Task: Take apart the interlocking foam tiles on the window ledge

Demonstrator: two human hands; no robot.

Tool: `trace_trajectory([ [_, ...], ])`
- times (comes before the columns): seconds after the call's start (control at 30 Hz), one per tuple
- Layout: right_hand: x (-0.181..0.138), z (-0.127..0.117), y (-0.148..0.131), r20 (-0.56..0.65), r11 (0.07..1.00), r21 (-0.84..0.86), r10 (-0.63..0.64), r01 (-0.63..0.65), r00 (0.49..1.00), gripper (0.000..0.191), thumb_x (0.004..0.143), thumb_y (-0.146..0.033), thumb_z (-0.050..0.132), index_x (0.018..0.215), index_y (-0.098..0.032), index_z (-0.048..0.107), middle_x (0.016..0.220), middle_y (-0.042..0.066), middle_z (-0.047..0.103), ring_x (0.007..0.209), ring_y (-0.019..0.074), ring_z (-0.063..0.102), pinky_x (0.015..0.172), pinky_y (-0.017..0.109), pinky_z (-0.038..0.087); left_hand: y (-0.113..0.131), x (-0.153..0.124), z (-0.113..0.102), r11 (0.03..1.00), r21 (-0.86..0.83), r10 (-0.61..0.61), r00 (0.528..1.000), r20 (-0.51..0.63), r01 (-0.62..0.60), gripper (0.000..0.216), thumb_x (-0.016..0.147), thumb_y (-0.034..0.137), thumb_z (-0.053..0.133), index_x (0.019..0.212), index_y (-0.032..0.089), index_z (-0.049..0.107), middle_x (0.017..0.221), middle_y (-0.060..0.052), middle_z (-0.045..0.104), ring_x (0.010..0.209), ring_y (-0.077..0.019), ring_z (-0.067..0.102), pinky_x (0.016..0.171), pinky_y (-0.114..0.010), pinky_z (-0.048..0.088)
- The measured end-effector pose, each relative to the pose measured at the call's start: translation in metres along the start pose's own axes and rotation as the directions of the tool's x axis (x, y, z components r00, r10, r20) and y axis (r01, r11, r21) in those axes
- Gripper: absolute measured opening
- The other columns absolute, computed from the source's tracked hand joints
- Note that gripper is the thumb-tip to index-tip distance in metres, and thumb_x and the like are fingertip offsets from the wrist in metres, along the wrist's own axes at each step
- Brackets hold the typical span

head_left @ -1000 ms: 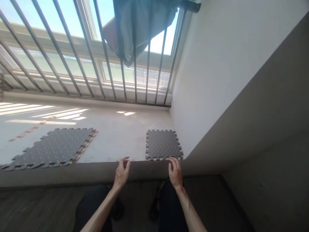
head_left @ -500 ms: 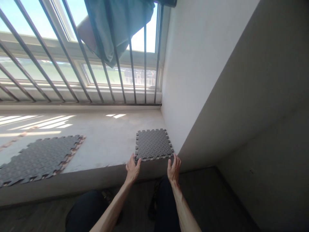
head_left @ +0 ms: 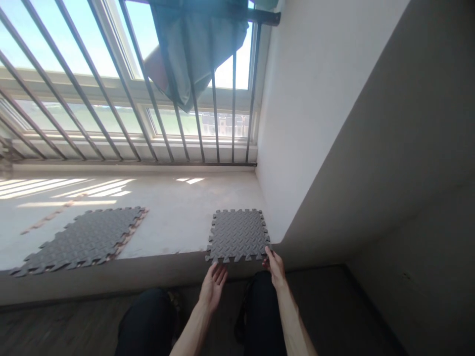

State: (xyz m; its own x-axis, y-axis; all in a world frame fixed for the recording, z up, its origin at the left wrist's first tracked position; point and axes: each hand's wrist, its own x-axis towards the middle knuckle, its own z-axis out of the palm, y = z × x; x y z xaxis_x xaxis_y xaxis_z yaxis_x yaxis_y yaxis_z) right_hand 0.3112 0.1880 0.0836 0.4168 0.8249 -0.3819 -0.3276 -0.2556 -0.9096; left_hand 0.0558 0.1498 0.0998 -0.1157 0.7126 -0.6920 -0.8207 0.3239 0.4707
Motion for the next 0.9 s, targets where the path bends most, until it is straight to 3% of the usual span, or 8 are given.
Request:
trace_trajectory([
  [0.13, -0.020, 0.012, 0.001, 0.033, 0.998, -0.018, -0.054, 0.055, 0.998, 0.069, 0.064, -0.073, 0.087, 0.104, -0.018, 0.079, 0.100, 0.008, 0.080, 0.090, 0.0246, 0.073, 0.063, 0.030, 0.062, -0.020, -0.017, 0.016, 0.999, 0.003, -0.037, 0.996, 0.076, 0.037, 0.016, 0.100, 0.018, 0.069, 0.116, 0.019, 0.068, 0.118, -0.015, 0.081, 0.106, -0.0223, 0.082, 0.097, -0.035, 0.067],
  [0.23, -0.045, 0.028, 0.009, 0.028, 0.996, 0.025, -0.086, 0.085, 0.996, 0.076, 0.068, -0.072, 0.085, 0.120, -0.019, 0.075, 0.124, 0.013, 0.079, 0.110, 0.0299, 0.074, 0.073, 0.034, 0.065, -0.026, -0.022, 0.027, 0.999, -0.029, 0.044, 0.996, 0.081, -0.042, 0.023, 0.096, 0.017, 0.076, 0.115, 0.021, 0.066, 0.122, -0.012, 0.081, 0.105, -0.0217, 0.081, 0.094, -0.036, 0.067],
  [0.37, -0.075, 0.047, 0.023, -0.035, 0.993, 0.077, -0.086, 0.088, 0.996, 0.084, 0.073, -0.077, 0.079, 0.132, -0.019, 0.069, 0.138, 0.016, 0.074, 0.124, 0.0333, 0.071, 0.083, 0.036, 0.066, -0.026, -0.021, 0.032, 0.987, -0.021, 0.162, 0.986, 0.034, -0.161, 0.033, 0.090, 0.016, 0.084, 0.117, 0.022, 0.066, 0.118, -0.010, 0.080, 0.095, -0.0176, 0.080, 0.085, -0.031, 0.067],
  [0.53, -0.092, 0.057, 0.034, -0.100, 0.990, 0.080, -0.109, 0.118, 0.989, 0.090, 0.077, -0.079, 0.075, 0.142, -0.018, 0.064, 0.148, 0.018, 0.069, 0.127, 0.0331, 0.070, 0.086, 0.036, 0.064, -0.019, -0.027, 0.032, 0.975, 0.033, 0.220, 0.975, -0.015, -0.219, 0.034, 0.091, 0.022, 0.083, 0.121, 0.022, 0.066, 0.124, -0.012, 0.078, 0.098, -0.0179, 0.079, 0.077, -0.028, 0.064],
  [0.73, -0.105, 0.070, 0.028, -0.088, 0.985, 0.053, -0.161, 0.166, 0.983, 0.086, 0.083, -0.076, 0.072, 0.147, -0.018, 0.063, 0.147, 0.016, 0.070, 0.127, 0.0328, 0.070, 0.091, 0.039, 0.064, -0.011, -0.044, 0.033, 0.958, 0.010, 0.287, 0.955, 0.071, -0.288, 0.065, 0.079, 0.033, 0.095, 0.135, 0.026, 0.064, 0.128, -0.013, 0.077, 0.110, -0.0239, 0.078, 0.080, -0.029, 0.064],
  [0.83, -0.111, 0.082, 0.035, -0.004, 0.987, 0.074, -0.142, 0.142, 0.990, 0.087, 0.085, -0.077, 0.070, 0.149, -0.019, 0.063, 0.145, 0.015, 0.072, 0.123, 0.0322, 0.072, 0.089, 0.041, 0.065, 0.008, -0.039, 0.025, 0.943, -0.007, 0.333, 0.942, 0.047, -0.333, 0.073, 0.075, 0.034, 0.097, 0.139, 0.026, 0.062, 0.126, -0.012, 0.077, 0.109, -0.0242, 0.077, 0.080, -0.030, 0.064],
  [0.9, -0.116, 0.086, 0.048, 0.159, 0.995, 0.076, -0.073, 0.062, 0.985, 0.087, 0.087, -0.082, 0.065, 0.148, -0.019, 0.063, 0.140, 0.015, 0.075, 0.113, 0.0321, 0.076, 0.083, 0.042, 0.066, 0.039, -0.028, 0.013, 0.926, -0.023, 0.376, 0.927, -0.001, -0.376, 0.068, 0.075, 0.030, 0.096, 0.134, 0.025, 0.063, 0.121, -0.010, 0.077, 0.105, -0.0228, 0.077, 0.084, -0.031, 0.064],
])
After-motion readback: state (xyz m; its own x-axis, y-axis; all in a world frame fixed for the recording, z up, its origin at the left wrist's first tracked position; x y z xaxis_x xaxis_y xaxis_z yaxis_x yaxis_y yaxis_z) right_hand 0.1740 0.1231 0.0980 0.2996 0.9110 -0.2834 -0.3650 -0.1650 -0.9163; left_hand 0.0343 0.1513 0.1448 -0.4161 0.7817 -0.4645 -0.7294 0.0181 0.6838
